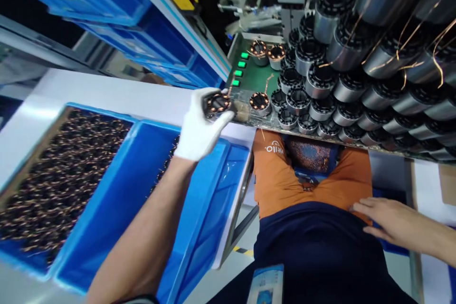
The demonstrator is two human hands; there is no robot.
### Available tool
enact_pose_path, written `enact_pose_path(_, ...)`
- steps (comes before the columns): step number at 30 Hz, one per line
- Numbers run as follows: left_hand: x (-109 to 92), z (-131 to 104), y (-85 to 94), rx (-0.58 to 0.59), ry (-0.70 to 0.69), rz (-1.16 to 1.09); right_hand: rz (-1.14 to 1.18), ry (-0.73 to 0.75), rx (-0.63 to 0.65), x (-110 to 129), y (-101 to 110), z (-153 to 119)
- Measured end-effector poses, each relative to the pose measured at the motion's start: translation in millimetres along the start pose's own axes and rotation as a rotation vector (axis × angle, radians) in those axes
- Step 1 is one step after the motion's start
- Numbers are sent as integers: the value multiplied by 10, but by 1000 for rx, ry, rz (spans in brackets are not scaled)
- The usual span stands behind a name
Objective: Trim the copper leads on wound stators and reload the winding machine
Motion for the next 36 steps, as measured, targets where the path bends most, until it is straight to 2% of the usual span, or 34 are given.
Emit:
enact_pose_path(2,53,165,-164,87,9,27,-14,-14,38,52,-32,49)
enact_pose_path(5,29,270,-344,179,-20,22,-38,-50,49,85,22,48)
enact_pose_path(8,78,417,-326,171,1,-153,-27,-122,51,60,49,-42)
enact_pose_path(10,156,623,-250,127,40,-191,6,-172,60,51,22,-97)
enact_pose_path(12,214,904,-189,75,53,-66,54,-199,91,82,-29,-110)
enact_pose_path(14,243,1207,-219,72,68,94,113,-206,114,160,-68,-76)
enact_pose_path(18,245,1683,-578,219,133,182,176,-218,137,353,-63,50)
enact_pose_path(21,216,1853,-845,255,150,149,154,-215,137,443,-13,109)
enact_pose_path(24,194,1881,-949,233,142,118,161,-213,107,463,10,108)
enact_pose_path(27,156,1818,-896,174,130,78,196,-214,95,456,-41,70)
enact_pose_path(30,98,1736,-722,62,175,23,212,-205,121,459,-111,41)
enact_pose_path(32,10,1681,-539,-71,198,-42,226,-196,118,469,-101,56)
enact_pose_path(34,-157,1582,-356,-203,176,-206,233,-170,61,500,9,124)
enact_pose_path(36,-429,1388,-250,-247,117,-417,224,-112,-45,575,225,236)
Point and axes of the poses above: each hand's wrist, its own z-axis towards the middle knuckle, its own y-axis out of the back of the hand, x = y × z, the point moved 5 cm from there along z, towards the middle knuckle, and after that the axes turned 2 degrees about x, right-handed, at the moved point
